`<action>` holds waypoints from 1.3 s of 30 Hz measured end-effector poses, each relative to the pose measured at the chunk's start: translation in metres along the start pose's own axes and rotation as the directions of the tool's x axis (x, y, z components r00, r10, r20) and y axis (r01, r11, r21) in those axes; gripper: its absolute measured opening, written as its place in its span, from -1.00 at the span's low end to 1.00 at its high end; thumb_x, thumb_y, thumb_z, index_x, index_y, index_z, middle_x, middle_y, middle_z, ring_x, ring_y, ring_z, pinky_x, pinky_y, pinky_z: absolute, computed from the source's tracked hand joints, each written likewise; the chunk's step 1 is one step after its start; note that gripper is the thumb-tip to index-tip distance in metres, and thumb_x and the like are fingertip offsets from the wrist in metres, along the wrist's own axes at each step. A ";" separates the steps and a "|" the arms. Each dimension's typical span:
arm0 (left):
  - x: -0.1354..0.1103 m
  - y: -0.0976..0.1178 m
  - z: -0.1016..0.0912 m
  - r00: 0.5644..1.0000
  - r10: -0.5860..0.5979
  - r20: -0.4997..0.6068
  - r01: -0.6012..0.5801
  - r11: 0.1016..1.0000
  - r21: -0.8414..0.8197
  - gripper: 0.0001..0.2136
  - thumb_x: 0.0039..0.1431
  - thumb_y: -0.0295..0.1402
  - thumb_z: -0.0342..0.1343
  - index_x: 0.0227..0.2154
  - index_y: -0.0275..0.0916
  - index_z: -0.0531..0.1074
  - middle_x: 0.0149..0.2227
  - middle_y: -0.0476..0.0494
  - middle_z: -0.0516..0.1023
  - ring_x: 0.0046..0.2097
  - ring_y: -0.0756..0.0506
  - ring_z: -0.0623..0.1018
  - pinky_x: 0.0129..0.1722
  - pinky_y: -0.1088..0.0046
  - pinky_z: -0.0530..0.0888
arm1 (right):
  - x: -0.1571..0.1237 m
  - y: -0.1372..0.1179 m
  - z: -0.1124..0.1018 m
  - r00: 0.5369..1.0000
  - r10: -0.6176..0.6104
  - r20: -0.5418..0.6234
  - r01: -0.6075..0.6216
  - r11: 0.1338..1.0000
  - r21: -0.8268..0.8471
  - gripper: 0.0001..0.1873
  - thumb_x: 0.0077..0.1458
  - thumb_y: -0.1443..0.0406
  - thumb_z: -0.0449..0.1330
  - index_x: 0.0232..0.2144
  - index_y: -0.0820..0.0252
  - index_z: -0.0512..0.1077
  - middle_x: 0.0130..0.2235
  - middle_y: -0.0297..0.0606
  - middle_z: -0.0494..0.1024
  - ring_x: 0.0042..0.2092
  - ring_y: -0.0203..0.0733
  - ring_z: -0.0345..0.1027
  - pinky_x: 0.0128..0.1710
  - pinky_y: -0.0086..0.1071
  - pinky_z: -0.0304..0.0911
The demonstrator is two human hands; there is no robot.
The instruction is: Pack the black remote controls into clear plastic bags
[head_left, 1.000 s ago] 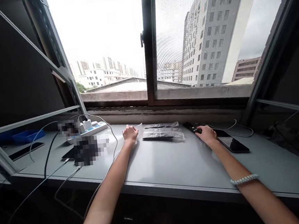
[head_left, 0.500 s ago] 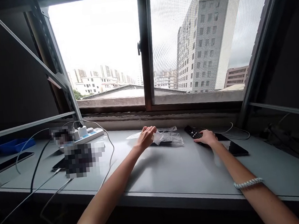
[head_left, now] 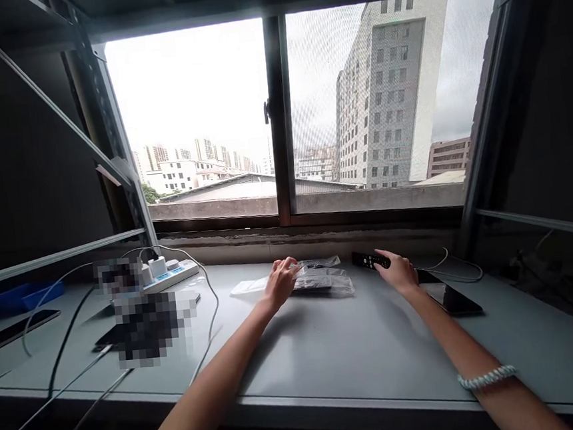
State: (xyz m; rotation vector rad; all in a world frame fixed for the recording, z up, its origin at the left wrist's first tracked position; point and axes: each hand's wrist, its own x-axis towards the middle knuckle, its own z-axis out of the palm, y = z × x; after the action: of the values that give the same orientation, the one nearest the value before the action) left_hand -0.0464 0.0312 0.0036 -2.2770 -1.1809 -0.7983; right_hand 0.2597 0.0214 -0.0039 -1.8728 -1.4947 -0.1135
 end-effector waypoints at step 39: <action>-0.007 0.030 0.005 0.987 -0.158 0.031 0.161 0.976 -0.148 -0.86 0.20 -0.37 -0.02 -0.39 -0.25 0.42 -0.09 -0.14 0.35 -0.21 -0.06 0.46 -0.03 0.27 0.25 | -0.026 -0.021 -0.010 0.872 -0.433 -0.230 0.467 0.876 0.120 -0.48 -0.06 0.59 -0.05 -0.35 -0.04 0.56 -0.07 -0.56 0.50 -0.05 -0.20 0.26 -0.11 -0.40 0.24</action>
State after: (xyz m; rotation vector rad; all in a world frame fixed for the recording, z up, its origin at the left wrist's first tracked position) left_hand -0.0233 0.0147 -0.0080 -2.3355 -1.3688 -0.9572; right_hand 0.2366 -0.0041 0.0007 -1.3046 -1.7176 -0.3666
